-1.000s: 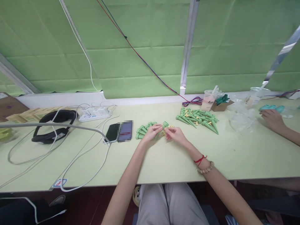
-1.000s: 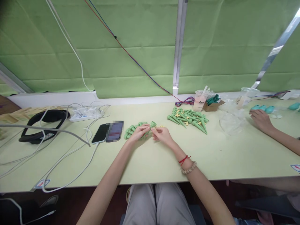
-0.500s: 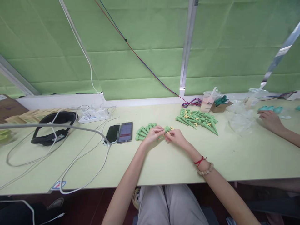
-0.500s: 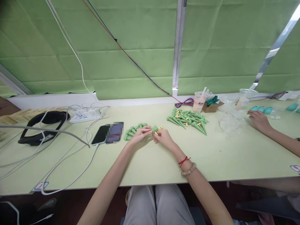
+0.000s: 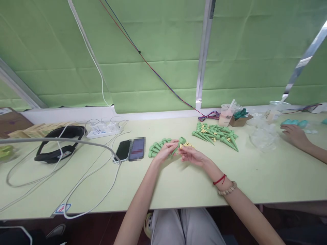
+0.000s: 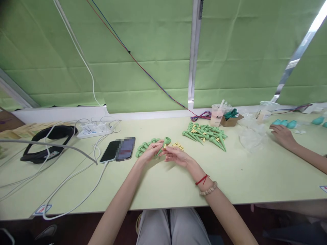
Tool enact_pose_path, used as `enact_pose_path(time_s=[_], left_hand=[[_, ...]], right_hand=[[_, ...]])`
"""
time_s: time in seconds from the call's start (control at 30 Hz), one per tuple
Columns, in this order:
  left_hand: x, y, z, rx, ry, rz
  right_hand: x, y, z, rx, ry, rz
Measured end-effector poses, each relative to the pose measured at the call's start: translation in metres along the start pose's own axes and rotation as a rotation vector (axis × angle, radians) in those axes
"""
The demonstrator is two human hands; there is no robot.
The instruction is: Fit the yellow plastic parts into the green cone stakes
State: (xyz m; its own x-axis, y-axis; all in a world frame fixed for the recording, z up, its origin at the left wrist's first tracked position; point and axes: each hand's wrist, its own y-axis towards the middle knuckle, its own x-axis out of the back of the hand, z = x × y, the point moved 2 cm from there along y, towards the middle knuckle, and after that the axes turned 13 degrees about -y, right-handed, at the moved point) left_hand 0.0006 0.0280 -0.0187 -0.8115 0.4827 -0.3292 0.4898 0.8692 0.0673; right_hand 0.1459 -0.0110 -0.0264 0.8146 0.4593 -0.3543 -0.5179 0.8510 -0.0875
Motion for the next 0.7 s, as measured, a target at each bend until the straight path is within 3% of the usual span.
enact_pose_path(time_s=[0.13,0.43,0.6,0.7], left_hand=[[0.002,0.003,0.005,0.012,0.119,0.027],[0.005,0.005,0.008,-0.030,0.117,0.026],[0.003,0.001,0.003,-0.052,0.032,0.048],[0.002,0.000,0.001,-0.045,-0.036,0.055]], right_hand=[[0.001,0.001,0.000,-0.047,0.020,-0.081],[-0.005,0.008,-0.006,-0.141,0.253,-0.205],[-0.014,0.007,-0.004,-0.056,0.314,-0.072],[-0.016,0.002,-0.002,-0.094,0.292,0.053]])
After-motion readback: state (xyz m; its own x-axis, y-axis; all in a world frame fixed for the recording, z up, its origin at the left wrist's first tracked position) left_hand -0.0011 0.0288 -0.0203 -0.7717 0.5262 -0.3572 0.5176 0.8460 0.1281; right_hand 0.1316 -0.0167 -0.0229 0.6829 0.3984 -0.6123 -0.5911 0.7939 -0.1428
